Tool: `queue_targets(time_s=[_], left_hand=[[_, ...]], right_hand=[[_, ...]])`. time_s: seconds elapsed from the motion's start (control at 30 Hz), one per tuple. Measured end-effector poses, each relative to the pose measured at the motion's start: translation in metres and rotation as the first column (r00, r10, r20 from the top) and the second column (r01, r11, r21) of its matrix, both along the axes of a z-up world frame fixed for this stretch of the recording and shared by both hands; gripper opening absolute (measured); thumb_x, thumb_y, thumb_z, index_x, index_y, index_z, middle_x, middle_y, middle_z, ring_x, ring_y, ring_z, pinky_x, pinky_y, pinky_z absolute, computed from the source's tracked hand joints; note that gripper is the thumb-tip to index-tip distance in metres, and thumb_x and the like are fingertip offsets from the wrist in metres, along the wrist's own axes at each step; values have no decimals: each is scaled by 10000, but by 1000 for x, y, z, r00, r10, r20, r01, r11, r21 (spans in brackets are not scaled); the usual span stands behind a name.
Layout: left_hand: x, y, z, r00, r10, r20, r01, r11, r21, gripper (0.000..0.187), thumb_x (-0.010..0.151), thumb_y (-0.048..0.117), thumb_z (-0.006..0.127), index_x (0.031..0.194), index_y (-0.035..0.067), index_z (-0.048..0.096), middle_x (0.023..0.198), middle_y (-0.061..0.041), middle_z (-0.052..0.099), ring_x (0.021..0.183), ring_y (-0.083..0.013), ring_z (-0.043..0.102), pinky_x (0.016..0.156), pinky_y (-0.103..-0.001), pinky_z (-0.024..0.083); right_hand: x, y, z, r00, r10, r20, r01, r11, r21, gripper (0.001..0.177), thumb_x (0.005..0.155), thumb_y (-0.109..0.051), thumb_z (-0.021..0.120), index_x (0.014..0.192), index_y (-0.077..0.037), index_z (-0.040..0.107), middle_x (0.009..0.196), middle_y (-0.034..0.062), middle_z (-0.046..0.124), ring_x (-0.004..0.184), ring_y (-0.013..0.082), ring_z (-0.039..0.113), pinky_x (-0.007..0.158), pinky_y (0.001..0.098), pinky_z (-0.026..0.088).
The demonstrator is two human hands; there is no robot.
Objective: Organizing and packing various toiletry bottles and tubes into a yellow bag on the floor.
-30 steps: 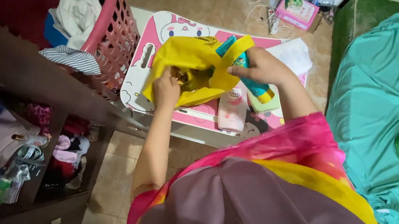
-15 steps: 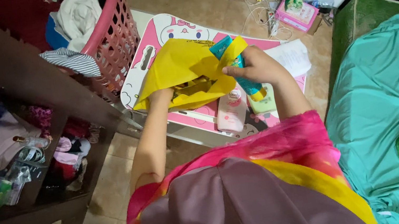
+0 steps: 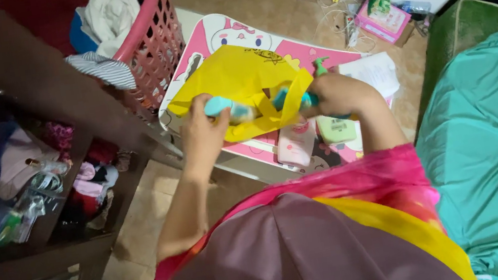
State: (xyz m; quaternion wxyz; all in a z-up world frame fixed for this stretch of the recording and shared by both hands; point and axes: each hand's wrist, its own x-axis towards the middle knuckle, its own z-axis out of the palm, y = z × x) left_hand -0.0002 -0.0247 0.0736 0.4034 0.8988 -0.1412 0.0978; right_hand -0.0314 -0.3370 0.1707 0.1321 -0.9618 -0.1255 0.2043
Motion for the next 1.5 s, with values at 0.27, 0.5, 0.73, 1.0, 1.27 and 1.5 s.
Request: queue_targets(time_s=[0.27,0.5,0.73,1.0,1.27,1.5], left_hand=[[-3,47,-26,914,-332,-233,-6,564,-826,379,964,138,752,1279,-19,612,1056,-26,704,895,-82,648,758,-241,526],[-17,66,-33,873,-404,-273,13,579,-815,423,901,87,808,1258,-27,611,1032,-53,709,911,-91,647,782,-246,544],[-28,81,-44,900,-372,-227,36,583,-812,408,921,84,790,1272,-19,610,1114,-68,699,1012,-101,644,883,-265,543],[-57,117,-53,898,-354,-262,-55,499,-865,376,979,182,738,1280,7,595,1115,-46,714,1023,-101,662,912,-257,533],[-71,182,-58,979,59,-196,-203,379,-903,302,989,130,742,1245,-13,671,1116,-46,724,995,-100,656,921,-264,528],[-53,252,-38,963,242,-116,-205,383,-901,319,979,139,760,1246,-13,675,1133,-31,713,1009,-90,643,929,-257,518]], right_hand=[[-15,41,18,945,180,-274,-263,916,-304,391,757,-351,813,1055,-107,745,949,166,742,948,350,711,839,434,560],[12,7,66,939,-43,341,277,680,-678,192,997,-224,623,1127,-176,756,1008,117,770,987,309,740,738,458,581],[6,50,23,907,-268,325,-6,763,646,340,1065,-228,723,1368,-124,610,1093,74,726,961,207,693,852,395,567],[-11,176,-56,891,338,-303,352,-94,931,990,822,-157,820,1638,-55,269,1309,75,602,1245,194,592,1097,353,454],[-5,252,-82,879,388,-276,231,160,960,857,884,-89,792,1613,-20,346,1244,85,613,1116,192,620,1006,364,515],[24,347,-105,715,484,-505,604,-63,794,676,930,-274,706,1499,3,466,1154,183,720,829,236,700,763,388,587]])
